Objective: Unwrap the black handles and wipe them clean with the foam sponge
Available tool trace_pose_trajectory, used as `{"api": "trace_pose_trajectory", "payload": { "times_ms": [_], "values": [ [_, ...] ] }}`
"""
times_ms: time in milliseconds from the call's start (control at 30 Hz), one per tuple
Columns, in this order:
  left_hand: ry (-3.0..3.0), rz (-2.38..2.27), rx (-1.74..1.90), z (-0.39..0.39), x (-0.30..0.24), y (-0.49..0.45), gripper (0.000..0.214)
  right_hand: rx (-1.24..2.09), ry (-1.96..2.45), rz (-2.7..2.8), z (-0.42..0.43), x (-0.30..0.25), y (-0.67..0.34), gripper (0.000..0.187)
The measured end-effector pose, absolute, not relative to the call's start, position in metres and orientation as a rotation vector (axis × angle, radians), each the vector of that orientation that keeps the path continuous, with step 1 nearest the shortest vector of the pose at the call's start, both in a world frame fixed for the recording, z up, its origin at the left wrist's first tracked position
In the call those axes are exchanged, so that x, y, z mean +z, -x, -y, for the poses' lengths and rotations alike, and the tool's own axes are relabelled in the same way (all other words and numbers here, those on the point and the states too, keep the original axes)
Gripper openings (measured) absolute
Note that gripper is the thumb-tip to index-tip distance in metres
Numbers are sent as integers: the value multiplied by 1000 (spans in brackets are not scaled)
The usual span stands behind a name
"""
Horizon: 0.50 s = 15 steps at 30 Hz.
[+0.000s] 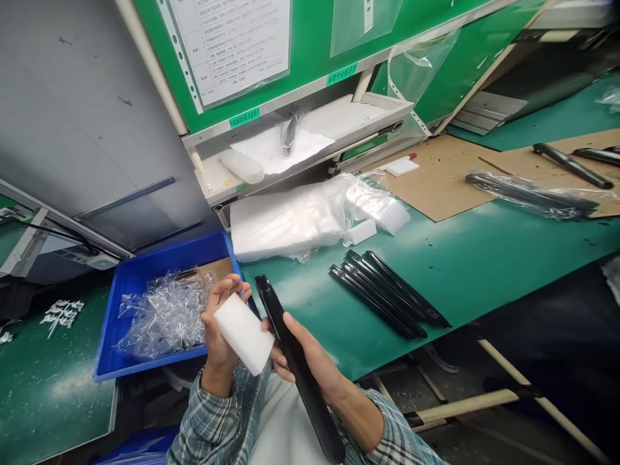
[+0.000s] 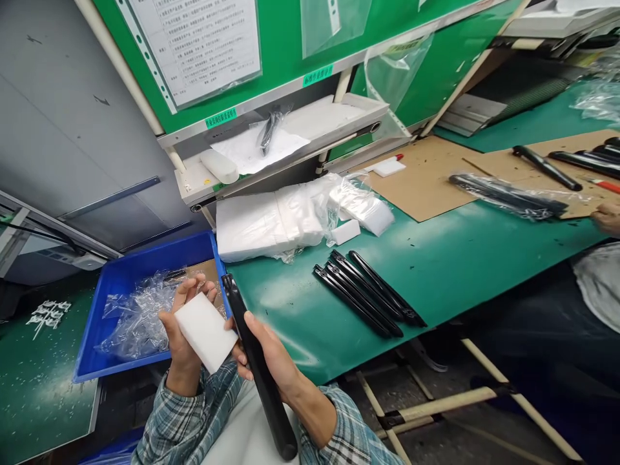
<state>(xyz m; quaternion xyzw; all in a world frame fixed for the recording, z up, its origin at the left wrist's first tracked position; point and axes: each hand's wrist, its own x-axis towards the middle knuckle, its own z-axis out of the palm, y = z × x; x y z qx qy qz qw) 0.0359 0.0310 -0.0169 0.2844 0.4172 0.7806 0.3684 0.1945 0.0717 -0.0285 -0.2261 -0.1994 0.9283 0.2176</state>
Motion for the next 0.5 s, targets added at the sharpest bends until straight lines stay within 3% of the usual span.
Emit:
{"api": "trace_pose_trajectory", "payload": {
  "times_ms": [100,200,333,500],
  "values": [
    [-738,-1089,1827,-27,-24,-36,87,2465,652,522,-73,-21,-193,61],
    [-731,-1086,1705,-23,-28,-39,84,2431,654,510,-74,-18,-191,60],
    [-705,-1094,1824,-17,-22,-34,85,2443,613,443,-81,-17,-193,63],
    [-1042,-1198,1693,1,-21,-19,73,2341,588,229,-97,-14,-199,32]
  ]
}}
